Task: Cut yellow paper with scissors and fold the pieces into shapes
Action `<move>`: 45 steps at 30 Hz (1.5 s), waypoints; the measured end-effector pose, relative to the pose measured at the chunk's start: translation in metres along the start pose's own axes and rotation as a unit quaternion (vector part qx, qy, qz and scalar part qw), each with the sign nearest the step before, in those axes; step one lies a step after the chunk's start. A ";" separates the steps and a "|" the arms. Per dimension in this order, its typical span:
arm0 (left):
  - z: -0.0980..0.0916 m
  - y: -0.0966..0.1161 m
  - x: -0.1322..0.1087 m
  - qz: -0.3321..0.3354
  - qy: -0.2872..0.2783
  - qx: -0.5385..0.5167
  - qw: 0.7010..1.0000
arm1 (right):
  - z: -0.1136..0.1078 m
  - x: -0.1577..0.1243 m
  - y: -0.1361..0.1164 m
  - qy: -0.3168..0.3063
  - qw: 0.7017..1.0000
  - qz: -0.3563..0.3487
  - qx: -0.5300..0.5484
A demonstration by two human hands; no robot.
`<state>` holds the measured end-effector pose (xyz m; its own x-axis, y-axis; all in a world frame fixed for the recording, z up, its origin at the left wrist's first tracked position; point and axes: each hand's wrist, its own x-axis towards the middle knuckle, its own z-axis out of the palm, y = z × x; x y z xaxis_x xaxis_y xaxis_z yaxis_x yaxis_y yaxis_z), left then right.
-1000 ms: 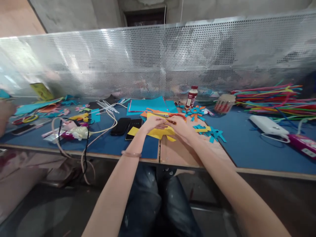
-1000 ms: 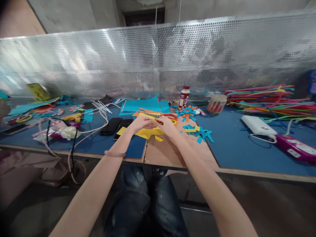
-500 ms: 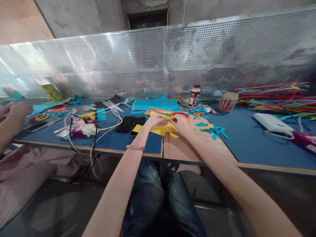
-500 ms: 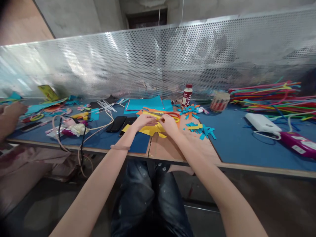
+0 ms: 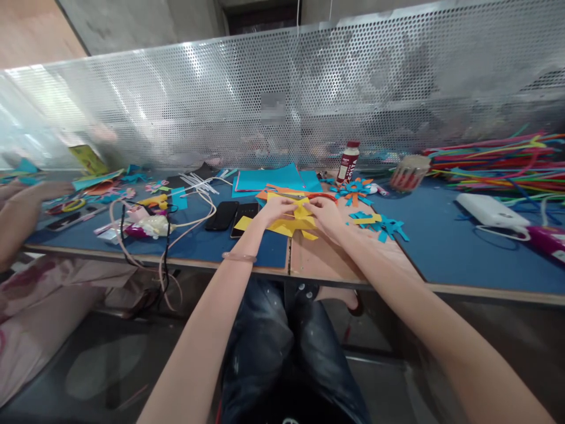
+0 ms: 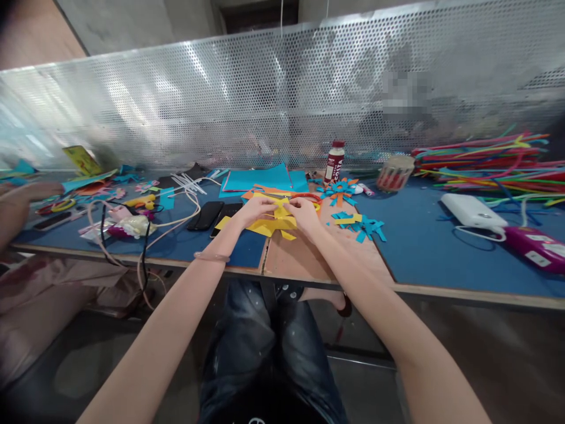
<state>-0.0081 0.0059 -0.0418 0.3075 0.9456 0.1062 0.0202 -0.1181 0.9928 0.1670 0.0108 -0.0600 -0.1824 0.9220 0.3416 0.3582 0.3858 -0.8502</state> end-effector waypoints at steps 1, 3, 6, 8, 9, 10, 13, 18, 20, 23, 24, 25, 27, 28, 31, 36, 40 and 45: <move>-0.001 -0.001 0.001 0.007 0.007 0.001 1.000 | 0.000 -0.001 -0.001 -0.001 1.000 0.004 0.013; -0.003 -0.003 0.004 0.024 0.029 0.002 0.999 | 0.000 -0.002 -0.001 -0.009 0.999 0.015 0.039; -0.005 -0.006 0.008 0.043 0.048 0.001 0.998 | -0.001 -0.005 -0.002 -0.027 0.997 0.030 0.071; -0.005 -0.006 0.008 0.044 0.035 -0.007 0.998 | -0.002 -0.006 -0.003 -0.036 0.995 0.035 0.091; -0.004 -0.006 0.007 0.042 0.022 -0.013 0.999 | -0.002 -0.006 -0.004 -0.037 0.993 0.036 0.102; -0.003 -0.007 0.007 0.039 0.009 -0.019 0.999 | -0.002 -0.006 -0.004 -0.038 0.992 0.036 0.113; -0.001 -0.008 0.006 0.030 -0.020 -0.035 0.999 | -0.003 -0.006 -0.005 -0.040 0.988 0.037 0.141; -0.004 -0.011 0.011 0.032 -0.028 -0.066 0.997 | -0.005 -0.005 -0.005 -0.045 0.980 0.027 0.191; -0.005 -0.010 0.011 0.032 -0.034 -0.080 0.996 | -0.005 -0.005 -0.004 -0.049 0.977 0.022 0.208; -0.006 -0.007 0.009 0.030 -0.046 -0.096 0.994 | -0.006 -0.006 -0.003 -0.061 0.973 0.012 0.223; -0.006 -0.006 0.008 0.029 -0.050 -0.100 0.993 | -0.006 -0.006 -0.003 -0.063 0.972 0.007 0.225; -0.006 -0.004 0.007 0.027 -0.053 -0.102 0.993 | -0.006 -0.006 -0.002 -0.064 0.972 0.003 0.225; -0.006 -0.002 0.006 0.024 -0.058 -0.107 0.992 | -0.008 -0.005 -0.002 -0.062 0.974 -0.005 0.219; -0.006 -0.002 0.006 0.023 -0.059 -0.109 0.992 | -0.009 -0.005 -0.001 -0.061 0.975 -0.007 0.212; -0.005 -0.003 0.008 0.026 -0.052 -0.111 0.992 | -0.011 -0.003 0.000 -0.055 0.981 -0.011 0.187; -0.005 -0.010 0.010 0.034 -0.029 -0.081 0.996 | -0.011 -0.002 0.002 -0.050 0.987 -0.015 0.154; -0.005 -0.013 0.011 0.040 -0.020 -0.058 0.997 | -0.008 -0.002 0.004 -0.052 0.988 -0.013 0.146; -0.005 -0.014 0.012 0.046 -0.003 -0.035 0.998 | -0.006 -0.001 0.002 -0.052 0.991 -0.015 0.125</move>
<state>-0.0094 0.0201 -0.0538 0.3104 0.9300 0.1969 -0.0739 -0.1829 0.9804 0.1738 0.0106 -0.0601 -0.2875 0.8971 0.3354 0.1164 0.3803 -0.9175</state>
